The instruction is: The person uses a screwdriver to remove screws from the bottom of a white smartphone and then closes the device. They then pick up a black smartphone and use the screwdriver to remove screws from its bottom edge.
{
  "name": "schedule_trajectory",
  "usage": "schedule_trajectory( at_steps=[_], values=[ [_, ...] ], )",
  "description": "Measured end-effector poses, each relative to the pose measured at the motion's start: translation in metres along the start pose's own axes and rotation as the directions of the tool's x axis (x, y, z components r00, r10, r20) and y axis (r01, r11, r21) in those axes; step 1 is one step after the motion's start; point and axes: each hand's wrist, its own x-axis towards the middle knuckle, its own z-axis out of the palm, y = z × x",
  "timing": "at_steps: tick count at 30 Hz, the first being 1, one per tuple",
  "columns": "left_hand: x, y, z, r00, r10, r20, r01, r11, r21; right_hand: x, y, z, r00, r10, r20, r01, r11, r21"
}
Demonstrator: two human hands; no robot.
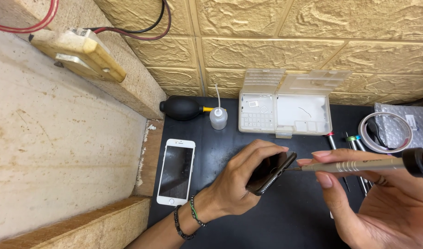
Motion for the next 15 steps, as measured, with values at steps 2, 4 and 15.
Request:
schedule_trajectory(
  at_steps=[2,4,15],
  values=[
    [0.0001,-0.0002,0.0002,1.0,0.001,-0.001,-0.001,1.0,0.002,0.0,-0.0004,-0.0004,1.0,-0.005,0.004,0.005,0.999,-0.052],
    [0.0,-0.0003,0.0005,1.0,0.006,-0.003,-0.006,1.0,-0.001,0.0001,-0.0013,0.0008,1.0,0.007,-0.002,-0.007,1.0,0.012],
    [-0.0003,-0.0002,-0.0003,1.0,0.001,0.01,-0.001,1.0,-0.002,-0.0006,0.0006,0.0005,1.0,0.002,-0.015,-0.002,1.0,0.022]
  ],
)
